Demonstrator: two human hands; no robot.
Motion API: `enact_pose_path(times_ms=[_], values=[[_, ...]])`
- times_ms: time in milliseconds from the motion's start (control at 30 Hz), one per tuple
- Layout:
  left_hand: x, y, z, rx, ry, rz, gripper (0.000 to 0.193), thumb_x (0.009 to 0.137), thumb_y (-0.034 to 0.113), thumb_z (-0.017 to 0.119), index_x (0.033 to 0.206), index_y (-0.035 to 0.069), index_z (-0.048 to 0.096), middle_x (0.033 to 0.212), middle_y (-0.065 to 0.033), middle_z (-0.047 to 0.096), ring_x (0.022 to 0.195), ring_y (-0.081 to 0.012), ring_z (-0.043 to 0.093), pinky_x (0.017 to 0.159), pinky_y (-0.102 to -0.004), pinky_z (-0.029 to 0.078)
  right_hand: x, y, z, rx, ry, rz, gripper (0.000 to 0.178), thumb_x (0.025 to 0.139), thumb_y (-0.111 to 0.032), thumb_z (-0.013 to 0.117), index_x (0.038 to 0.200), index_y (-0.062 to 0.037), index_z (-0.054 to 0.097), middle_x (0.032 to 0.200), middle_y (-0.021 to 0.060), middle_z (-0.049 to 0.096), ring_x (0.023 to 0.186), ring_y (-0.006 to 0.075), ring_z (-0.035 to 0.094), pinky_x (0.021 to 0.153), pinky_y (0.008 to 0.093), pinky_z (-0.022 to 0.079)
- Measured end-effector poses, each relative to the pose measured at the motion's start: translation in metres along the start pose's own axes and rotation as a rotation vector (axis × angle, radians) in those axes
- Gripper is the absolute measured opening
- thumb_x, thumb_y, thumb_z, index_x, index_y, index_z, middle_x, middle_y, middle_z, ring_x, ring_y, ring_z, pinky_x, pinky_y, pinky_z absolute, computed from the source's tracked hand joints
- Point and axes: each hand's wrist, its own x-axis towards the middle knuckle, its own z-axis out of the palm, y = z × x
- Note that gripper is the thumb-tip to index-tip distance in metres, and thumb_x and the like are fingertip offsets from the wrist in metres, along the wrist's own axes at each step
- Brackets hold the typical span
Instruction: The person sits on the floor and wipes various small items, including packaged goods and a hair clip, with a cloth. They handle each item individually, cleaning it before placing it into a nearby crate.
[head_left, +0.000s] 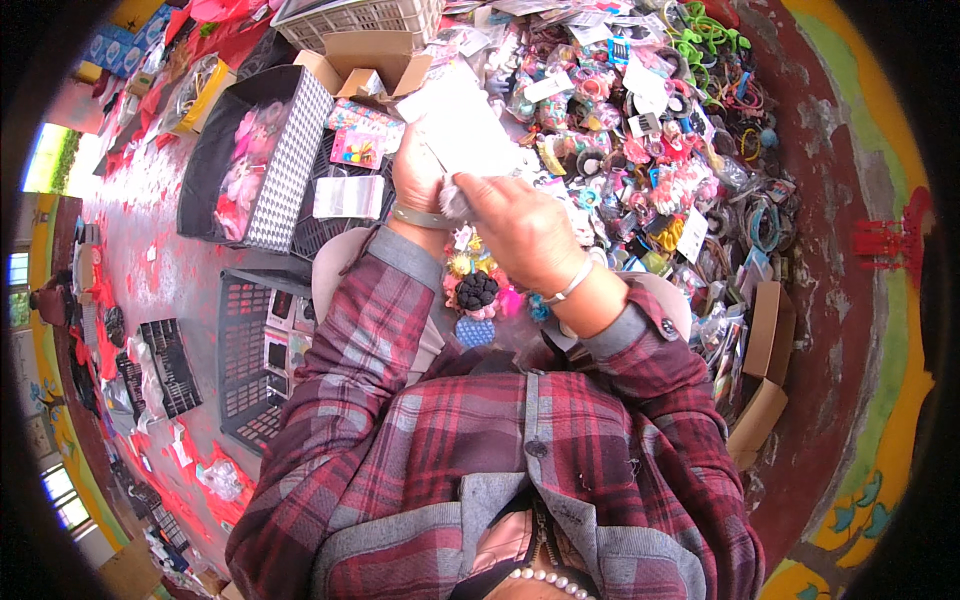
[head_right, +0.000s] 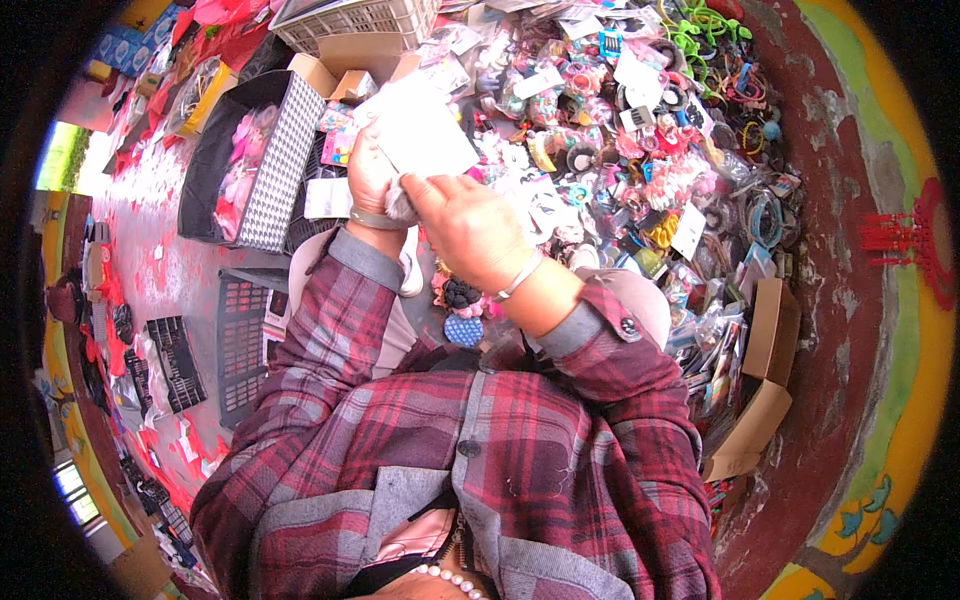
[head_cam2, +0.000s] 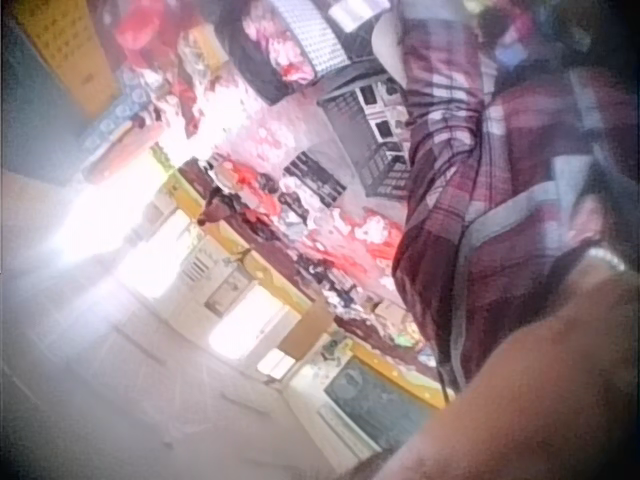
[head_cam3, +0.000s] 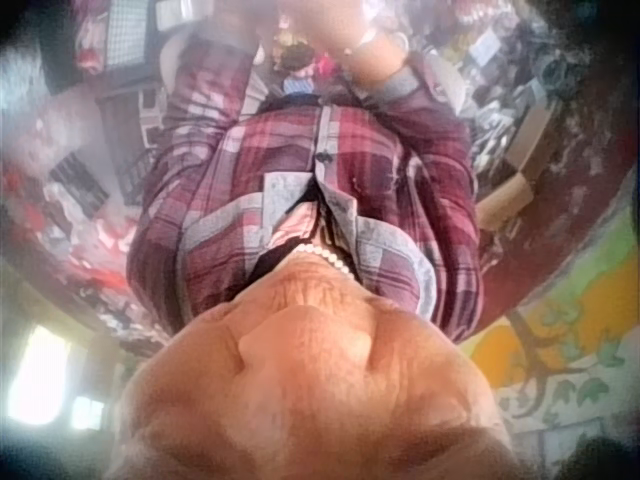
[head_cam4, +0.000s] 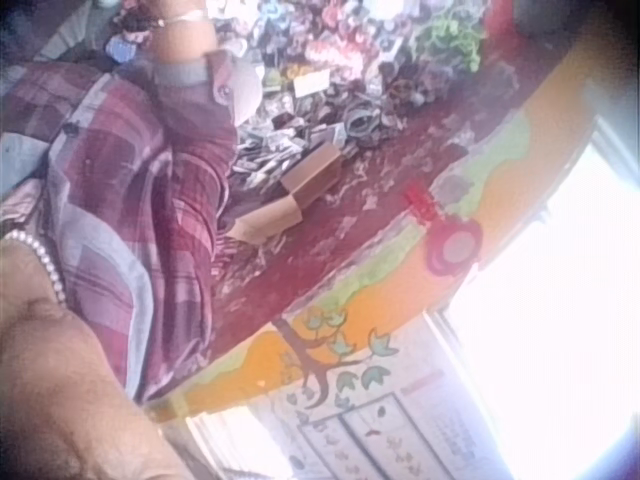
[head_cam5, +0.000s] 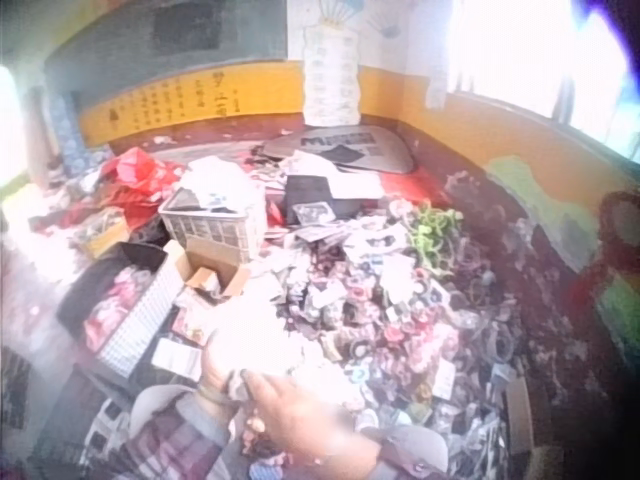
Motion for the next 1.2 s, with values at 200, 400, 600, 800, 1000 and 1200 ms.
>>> enact_pose_path(times_ms=[200, 400, 600, 800, 1000, 1200], values=[[-0.002, 0.002, 0.004, 0.041, 0.033, 0.065, 0.047, 0.079, 0.021, 0.039, 0.120, -0.002, 0.042, 0.113, -0.0172, 0.053, 0.104, -0.0308, 0.052, 0.090, -0.0437, 0.041, 0.008, 0.035, -0.032, 0.904, 0.392, 0.562, 0.027, 0.080, -0.006, 0.059, 0.106, -0.0031, 0.056, 0.093, 0.0031, 0.060, 0.079, 0.0116, 0.057, 0.071, 0.0244, 0.047], [-0.010, -0.015, 0.017, -0.005, -0.101, -0.112, 0.048, 0.085, 0.035, 0.039, 0.119, 0.002, 0.045, 0.113, -0.0137, 0.054, 0.102, -0.0284, 0.053, 0.091, -0.0395, 0.040, 0.014, 0.027, -0.024, 0.800, 0.391, 0.391, 0.034, 0.085, -0.011, 0.052, 0.118, -0.0035, 0.048, 0.106, 0.0087, 0.055, 0.095, 0.0178, 0.053, 0.083, 0.0293, 0.043], [-0.018, -0.027, -0.001, -0.230, -0.095, -0.210, 0.061, 0.086, 0.056, 0.032, 0.120, 0.007, 0.045, 0.119, -0.0110, 0.050, 0.111, -0.0260, 0.047, 0.097, -0.0410, 0.034, 0.009, 0.020, 0.011, -0.111, -0.007, 0.110, 0.041, 0.085, -0.030, 0.046, 0.121, -0.0117, 0.047, 0.128, 0.0140, 0.041, 0.122, 0.0313, 0.034, 0.101, 0.0480, 0.019], [-0.027, -0.030, 0.026, -0.029, 0.033, -0.189, 0.051, 0.092, 0.045, 0.027, 0.124, 0.007, 0.041, 0.123, -0.0077, 0.047, 0.114, -0.0222, 0.044, 0.098, -0.0369, 0.034, 0.017, 0.044, 0.012, -0.088, 0.159, 0.189, 0.040, 0.084, -0.028, 0.047, 0.119, -0.0088, 0.049, 0.125, 0.0150, 0.044, 0.121, 0.0302, 0.037, 0.100, 0.0440, 0.025], [-0.017, -0.024, 0.020, -0.071, 0.004, -0.099, 0.057, 0.090, 0.049, 0.029, 0.119, 0.003, 0.045, 0.120, -0.0117, 0.049, 0.112, -0.0255, 0.047, 0.098, -0.0395, 0.034, 0.012, 0.047, 0.016, -0.073, 0.125, 0.135, 0.042, 0.083, -0.025, 0.049, 0.120, -0.0040, 0.046, 0.126, 0.0195, 0.042, 0.121, 0.0343, 0.035, 0.101, 0.0436, 0.026], [-0.012, -0.023, -0.007, -0.223, -0.019, -0.147, 0.057, 0.088, 0.054, 0.032, 0.115, 0.007, 0.048, 0.111, -0.0097, 0.055, 0.104, -0.0243, 0.052, 0.093, -0.0394, 0.039, 0.009, 0.025, 0.013, 0.004, -0.021, 0.004, 0.052, 0.083, -0.037, 0.048, 0.125, -0.0065, 0.042, 0.132, 0.0173, 0.036, 0.125, 0.0324, 0.031, 0.102, 0.0434, 0.023]])
